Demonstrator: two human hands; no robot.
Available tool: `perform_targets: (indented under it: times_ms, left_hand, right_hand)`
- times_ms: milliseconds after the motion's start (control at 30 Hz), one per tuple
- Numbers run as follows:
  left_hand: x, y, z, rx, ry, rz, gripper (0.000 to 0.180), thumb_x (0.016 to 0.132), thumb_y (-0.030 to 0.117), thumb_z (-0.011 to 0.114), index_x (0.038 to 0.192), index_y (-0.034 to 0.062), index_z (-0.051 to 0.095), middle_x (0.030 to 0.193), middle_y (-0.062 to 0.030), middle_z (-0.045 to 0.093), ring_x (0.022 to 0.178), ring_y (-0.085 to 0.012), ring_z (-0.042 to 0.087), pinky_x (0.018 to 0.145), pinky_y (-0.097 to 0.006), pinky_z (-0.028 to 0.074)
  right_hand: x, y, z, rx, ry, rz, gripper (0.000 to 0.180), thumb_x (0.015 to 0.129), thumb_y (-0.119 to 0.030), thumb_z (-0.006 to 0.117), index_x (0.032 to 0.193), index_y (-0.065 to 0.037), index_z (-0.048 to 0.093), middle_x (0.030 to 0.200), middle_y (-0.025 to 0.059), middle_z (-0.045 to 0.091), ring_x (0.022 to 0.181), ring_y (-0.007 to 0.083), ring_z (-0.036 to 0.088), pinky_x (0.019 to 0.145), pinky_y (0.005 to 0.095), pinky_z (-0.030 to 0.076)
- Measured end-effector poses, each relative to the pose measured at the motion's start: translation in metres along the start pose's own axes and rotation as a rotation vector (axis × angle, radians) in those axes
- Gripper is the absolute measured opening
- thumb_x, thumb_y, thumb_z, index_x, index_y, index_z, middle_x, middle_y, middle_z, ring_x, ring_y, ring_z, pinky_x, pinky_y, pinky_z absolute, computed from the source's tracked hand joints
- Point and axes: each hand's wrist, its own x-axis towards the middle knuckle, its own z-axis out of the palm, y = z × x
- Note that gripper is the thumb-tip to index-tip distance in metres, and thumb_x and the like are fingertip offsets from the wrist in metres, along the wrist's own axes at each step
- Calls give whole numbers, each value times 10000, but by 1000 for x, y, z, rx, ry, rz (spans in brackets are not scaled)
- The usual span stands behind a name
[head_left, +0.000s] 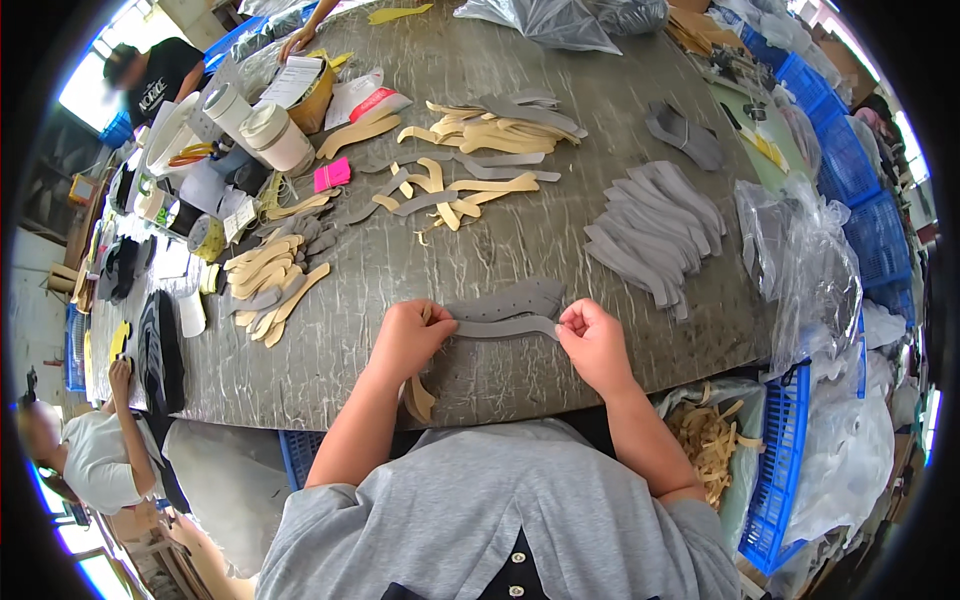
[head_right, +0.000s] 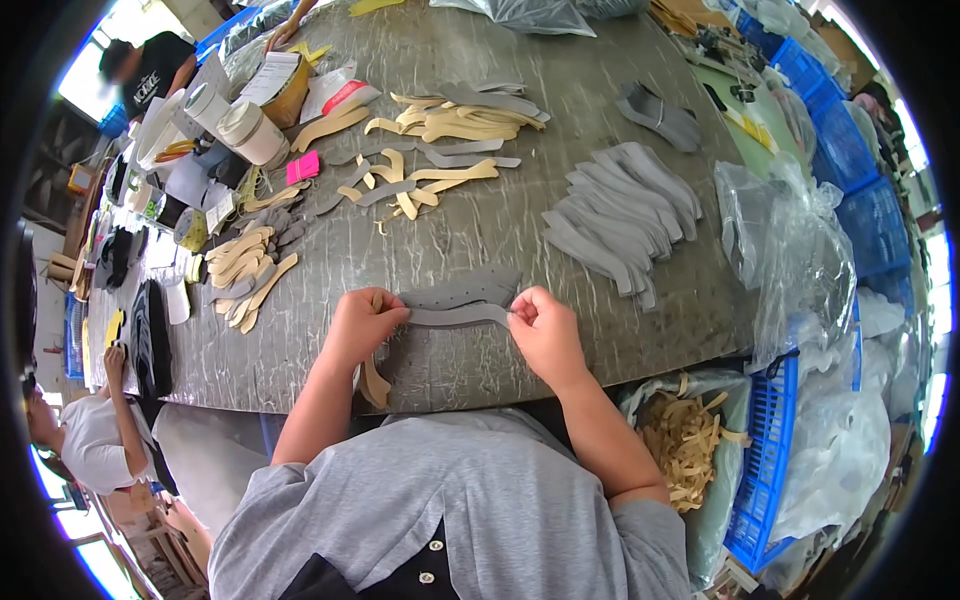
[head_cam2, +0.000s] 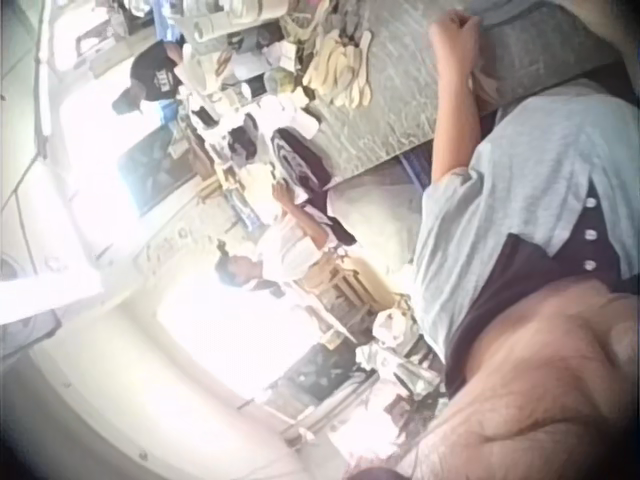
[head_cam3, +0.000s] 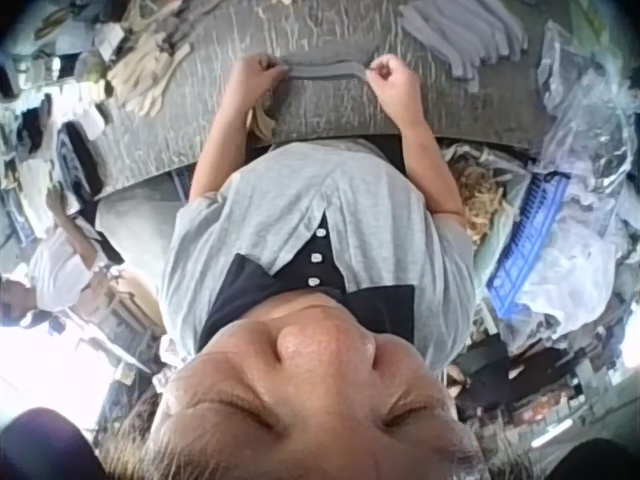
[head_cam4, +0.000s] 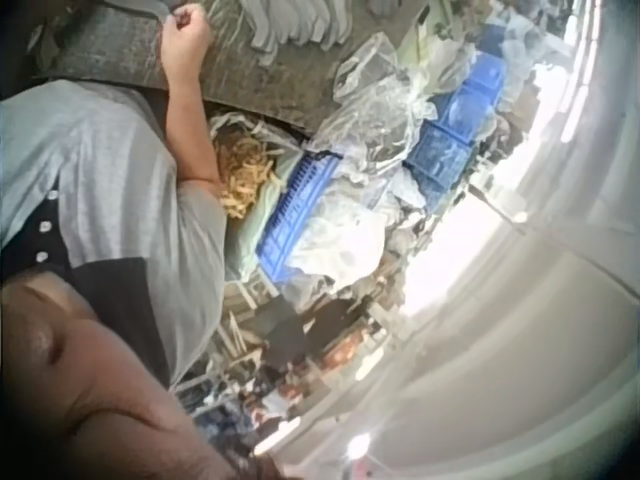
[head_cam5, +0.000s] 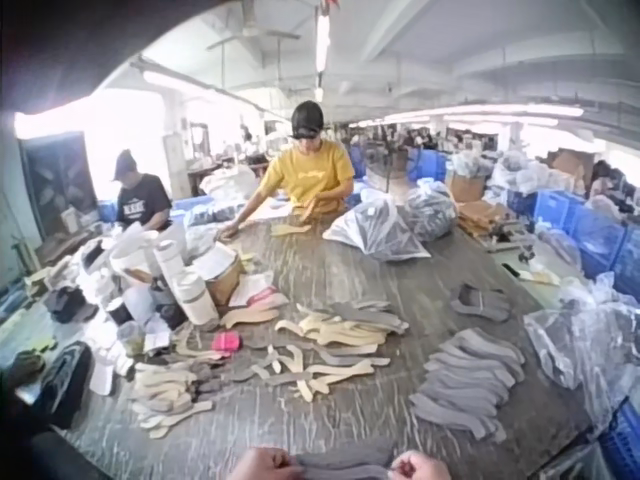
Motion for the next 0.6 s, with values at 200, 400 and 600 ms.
perform_targets:
  times_ms: [200, 400, 600]
  left_hand:
    - [6, -2, 5, 94, -17, 21, 141, 798, 116, 737, 818, -18, 699, 640, -37, 629, 566, -92, 567, 532, -262, 459]
    - [11, -12, 8, 112, -1, 54, 131, 795, 98, 738, 810, -26, 700, 644, -29, 634, 564, -83, 571, 534, -249, 468]
    - [8, -6, 7, 109, -13, 37, 129, 801, 93, 732, 806, -31, 699, 645, -31, 638, 572, -82, 588, 542, -245, 475]
  right_hand:
    - [0, 0, -1, -88, 16, -13, 114, 821, 43, 669, 855, -12, 576, 734, -9, 578, 675, 51, 525, 612, 223, 448]
    - [0, -4, 0, -141, 31, -18, 115, 812, 45, 676, 840, -9, 578, 723, -1, 588, 673, 50, 529, 616, 226, 457]
    - [-1, -3, 2, -398, 63, -157, 124, 789, 15, 692, 851, -36, 597, 729, 20, 560, 674, 126, 563, 600, 283, 479]
